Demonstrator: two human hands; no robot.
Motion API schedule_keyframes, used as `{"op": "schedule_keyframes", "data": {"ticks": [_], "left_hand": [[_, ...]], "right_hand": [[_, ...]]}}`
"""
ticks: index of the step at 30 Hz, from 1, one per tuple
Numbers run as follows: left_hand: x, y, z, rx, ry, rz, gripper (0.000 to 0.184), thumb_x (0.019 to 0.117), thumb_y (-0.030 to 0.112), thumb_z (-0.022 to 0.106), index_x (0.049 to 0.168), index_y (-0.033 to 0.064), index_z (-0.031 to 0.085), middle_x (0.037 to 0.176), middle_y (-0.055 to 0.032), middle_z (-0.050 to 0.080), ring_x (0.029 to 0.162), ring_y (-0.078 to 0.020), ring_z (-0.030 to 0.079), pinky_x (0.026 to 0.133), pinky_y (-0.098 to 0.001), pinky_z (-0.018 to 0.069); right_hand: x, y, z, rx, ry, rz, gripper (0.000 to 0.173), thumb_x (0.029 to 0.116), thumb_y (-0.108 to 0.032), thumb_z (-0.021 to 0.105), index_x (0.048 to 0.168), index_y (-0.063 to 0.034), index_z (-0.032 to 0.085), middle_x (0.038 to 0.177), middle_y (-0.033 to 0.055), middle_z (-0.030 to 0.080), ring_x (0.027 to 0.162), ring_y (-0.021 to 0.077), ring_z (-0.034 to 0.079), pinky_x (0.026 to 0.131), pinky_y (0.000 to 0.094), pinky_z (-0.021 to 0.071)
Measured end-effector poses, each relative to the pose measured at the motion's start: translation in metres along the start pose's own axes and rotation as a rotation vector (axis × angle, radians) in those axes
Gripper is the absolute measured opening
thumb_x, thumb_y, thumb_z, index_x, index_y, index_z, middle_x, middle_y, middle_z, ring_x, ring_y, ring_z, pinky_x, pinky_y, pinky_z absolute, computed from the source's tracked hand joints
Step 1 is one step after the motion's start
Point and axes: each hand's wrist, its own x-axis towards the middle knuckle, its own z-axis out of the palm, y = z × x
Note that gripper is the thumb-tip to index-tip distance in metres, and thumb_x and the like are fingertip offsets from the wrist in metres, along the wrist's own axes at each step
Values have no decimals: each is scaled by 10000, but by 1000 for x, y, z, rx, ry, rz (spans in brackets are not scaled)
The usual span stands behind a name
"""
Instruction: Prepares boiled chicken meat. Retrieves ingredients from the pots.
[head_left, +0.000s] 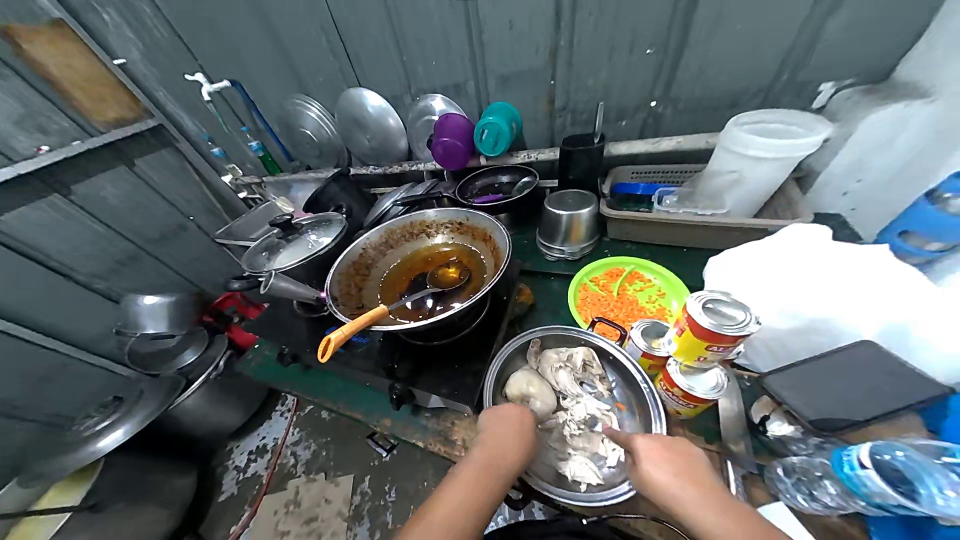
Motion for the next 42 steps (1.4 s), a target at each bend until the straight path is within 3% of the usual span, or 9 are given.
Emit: {"op": "schedule_keyframes", "data": {"ticks": [6,9,14,20,25,29,34,37,42], "left_hand": [[8,-6,-4,41,-34,9,319,1016,271,551,1263,130,695,1316,-178,671,1226,-410,635,950,-676,507],[14,-9,-4,-35,-5,50,349,1027,312,536,1293,150,694,1310,-164,679,1236,-386,636,982,-666,499],[24,4,-4,-2,1,52,343,1040,292,498,1274,138,695,1316,-166,675,1238,-392,635,968,-670,502],[26,-5,0,-20,-27,104,350,1033,312,523,1288,147,696,1332,-165,667,1259,-391,620,990,-681,486],[13,-13,-20,-16,-17,81,331,1045,300,509,1259,130,695,1289,-170,683,1233,-386,634,978,-660,493],[11,-18,-9,30,-106,137,320,1019,309,553,1228,129,714,1274,-190,684,1214,-422,634,960,-706,481],[14,-9,1,60,-89,55,337,1034,299,508,1234,110,702,1292,-193,677,1225,-416,633,957,-685,495],[14,-5,2,44,-51,20,340,1038,296,492,1246,122,699,1288,-181,682,1216,-402,643,948,-666,509],[3,-22,-5,-13,-82,88,347,1049,339,502,1249,136,699,1283,-166,686,1227,-392,637,978,-673,490]], "right_hand": [[-12,22,-13,83,4,-38,466,1049,-225,468,1483,-362,569,1320,164,690,1230,419,637,995,668,477],[-6,23,-11,48,23,48,481,1056,-226,454,1517,-342,531,1326,176,684,1235,414,638,998,649,480],[-10,9,-16,-11,-36,-23,494,1042,-215,463,1504,-373,539,1331,158,686,1251,401,627,1034,645,449],[-14,13,-19,-80,-70,7,468,1025,-203,488,1473,-293,584,1320,174,686,1230,411,638,995,654,472],[-12,19,-24,7,-12,-11,488,1052,-223,461,1503,-395,536,1311,159,697,1229,406,641,1013,640,469],[-18,13,-13,-43,-95,-86,479,1045,-225,470,1491,-377,556,1275,175,709,1205,418,650,993,661,465],[1,10,-5,-40,-18,-23,530,1044,-198,451,1533,-398,494,1248,180,718,1201,406,653,1027,632,447],[-10,1,-5,-55,-33,-97,503,1033,-190,471,1504,-349,544,1210,198,727,1162,424,670,992,649,467],[-34,15,-24,-53,-81,-163,461,1043,-224,467,1458,-379,593,1219,172,731,1152,420,675,933,670,494]]}}
